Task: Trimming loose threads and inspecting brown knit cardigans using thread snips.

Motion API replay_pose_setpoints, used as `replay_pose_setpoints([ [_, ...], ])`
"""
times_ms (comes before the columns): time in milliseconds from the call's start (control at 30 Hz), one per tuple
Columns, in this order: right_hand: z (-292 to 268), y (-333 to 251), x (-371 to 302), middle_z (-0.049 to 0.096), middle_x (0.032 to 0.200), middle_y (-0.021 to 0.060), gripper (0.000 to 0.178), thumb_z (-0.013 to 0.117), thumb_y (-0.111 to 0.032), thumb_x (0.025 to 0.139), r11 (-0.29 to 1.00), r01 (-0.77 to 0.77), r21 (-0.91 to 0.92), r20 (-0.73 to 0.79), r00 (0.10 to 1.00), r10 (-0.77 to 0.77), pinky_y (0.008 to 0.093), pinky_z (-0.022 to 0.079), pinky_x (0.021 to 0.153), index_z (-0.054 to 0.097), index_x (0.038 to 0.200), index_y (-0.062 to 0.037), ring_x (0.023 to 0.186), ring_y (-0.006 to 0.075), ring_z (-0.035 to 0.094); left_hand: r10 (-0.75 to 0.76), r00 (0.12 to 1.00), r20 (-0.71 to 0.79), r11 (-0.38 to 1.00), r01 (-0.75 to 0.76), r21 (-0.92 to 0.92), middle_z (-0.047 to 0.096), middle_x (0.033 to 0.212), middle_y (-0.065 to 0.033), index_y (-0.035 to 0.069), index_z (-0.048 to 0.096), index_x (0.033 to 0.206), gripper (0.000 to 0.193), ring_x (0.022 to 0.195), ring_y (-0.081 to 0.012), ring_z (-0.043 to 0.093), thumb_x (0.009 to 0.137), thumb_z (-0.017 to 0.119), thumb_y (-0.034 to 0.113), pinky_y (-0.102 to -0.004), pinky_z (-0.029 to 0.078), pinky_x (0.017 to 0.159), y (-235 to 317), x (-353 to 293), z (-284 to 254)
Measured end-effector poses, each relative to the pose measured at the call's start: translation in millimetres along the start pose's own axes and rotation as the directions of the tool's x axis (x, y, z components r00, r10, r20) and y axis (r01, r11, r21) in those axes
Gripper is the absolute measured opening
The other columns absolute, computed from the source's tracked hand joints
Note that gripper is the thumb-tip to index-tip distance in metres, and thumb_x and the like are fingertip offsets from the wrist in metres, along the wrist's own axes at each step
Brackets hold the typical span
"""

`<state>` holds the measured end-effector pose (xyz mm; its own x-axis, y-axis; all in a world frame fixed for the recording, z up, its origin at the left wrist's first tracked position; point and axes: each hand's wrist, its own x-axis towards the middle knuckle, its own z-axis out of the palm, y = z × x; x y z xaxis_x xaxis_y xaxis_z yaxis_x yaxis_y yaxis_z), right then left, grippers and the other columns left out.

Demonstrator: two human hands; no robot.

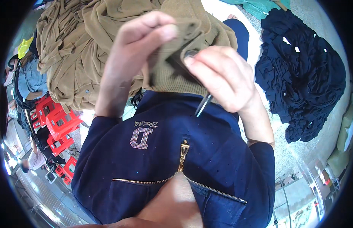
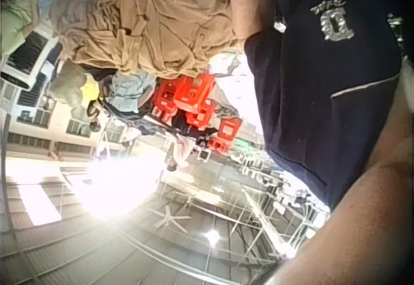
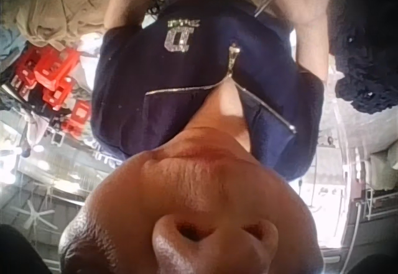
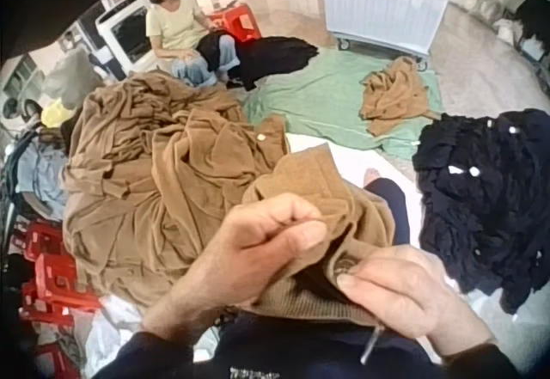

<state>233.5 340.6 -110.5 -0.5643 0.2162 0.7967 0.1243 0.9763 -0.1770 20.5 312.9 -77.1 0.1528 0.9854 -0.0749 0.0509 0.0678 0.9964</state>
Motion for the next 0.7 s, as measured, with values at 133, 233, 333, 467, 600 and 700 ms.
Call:
replay_pose_setpoints([
  [133, 18.4, 4.9, -12.6, 0.063, 0.094, 0.0151, 0.042, 0.07, -0.003, 0.061, 0.999, 0.053, 0.009, -0.042, 0.998, -0.052, 0.0318, 0.056, 0.062, 0.068, 0.102, 0.0061, 0.075, 0.0277, 0.065, 0.095, 0.992, 0.087, 0.986, -0.106, 0.132, 0.06, 0.081, 0.0049, -0.001, 0.065, 0.094, 0.012, 0.077, -0.0024, 0.053, 0.094, 0.062, 0.01, -0.019, 0.044, 0.069, -16.8, 6.1, 3.6],
  [233, 23.4, 5.3, -19.6, 0.063, 0.093, 0.013, 0.039, 0.071, -0.005, 0.063, 0.999, 0.002, -0.033, -0.009, 1.0, -0.003, 0.0316, 0.056, 0.062, 0.068, 0.101, 0.0038, 0.077, 0.0264, 0.066, 0.048, 0.992, 0.113, 0.986, -0.065, 0.153, 0.061, 0.082, 0.0047, -0.001, 0.066, 0.093, 0.013, 0.078, -0.0026, 0.053, 0.094, 0.062, 0.011, -0.0197, 0.044, 0.07, -26.8, 9.3, 1.8],
  [333, 25.1, 11.1, -25.2, 0.062, 0.091, 0.0117, 0.031, 0.072, -0.003, 0.066, 0.995, -0.095, 0.003, 0.07, 0.993, 0.095, 0.031, 0.055, 0.062, 0.068, 0.097, 0.0013, 0.078, 0.0261, 0.066, 0.004, 0.994, 0.111, 0.992, -0.018, 0.123, 0.061, 0.082, 0.0045, -0.001, 0.066, 0.094, 0.013, 0.078, -0.0028, 0.053, 0.094, 0.062, 0.012, -0.0201, 0.044, 0.071, -36.0, 11.3, -0.2],
  [467, 26.7, 10.9, -21.8, 0.063, 0.09, 0.0121, 0.033, 0.074, 0.001, 0.064, 0.994, -0.101, 0.045, -0.037, 0.994, 0.103, 0.0314, 0.055, 0.06, 0.067, 0.096, 0.002, 0.076, 0.0261, 0.066, -0.033, 0.992, 0.121, 0.998, 0.027, 0.053, 0.062, 0.083, 0.0041, 0.0, 0.067, 0.094, 0.015, 0.08, -0.0032, 0.054, 0.095, 0.061, 0.013, -0.0204, 0.044, 0.073, -38.3, 12.2, 0.8],
  [600, 31.4, 8.6, -19.2, 0.064, 0.087, 0.0123, 0.024, 0.075, 0.003, 0.062, 0.988, -0.148, 0.04, -0.123, 0.981, 0.152, 0.0308, 0.054, 0.058, 0.065, 0.084, 0.0018, 0.073, 0.0256, 0.066, 0.002, 0.992, 0.126, 0.997, -0.012, 0.078, 0.062, 0.082, 0.0034, -0.001, 0.067, 0.095, 0.014, 0.08, -0.0039, 0.054, 0.095, 0.061, 0.012, -0.021, 0.044, 0.072, -37.5, 12.6, 1.6],
  [700, 33.1, 6.8, -17.5, 0.062, 0.086, 0.0112, 0.026, 0.074, 0.007, 0.058, 0.992, -0.129, -0.01, -0.087, 0.988, 0.128, 0.0311, 0.053, 0.056, 0.064, 0.081, 0.002, 0.071, 0.0251, 0.065, 0.04, 0.991, 0.124, 0.988, -0.058, 0.146, 0.064, 0.085, 0.0004, -0.002, 0.066, 0.098, 0.015, 0.082, -0.0062, 0.057, 0.093, 0.063, 0.012, -0.0226, 0.046, 0.074, -34.3, 11.6, 0.6],
])
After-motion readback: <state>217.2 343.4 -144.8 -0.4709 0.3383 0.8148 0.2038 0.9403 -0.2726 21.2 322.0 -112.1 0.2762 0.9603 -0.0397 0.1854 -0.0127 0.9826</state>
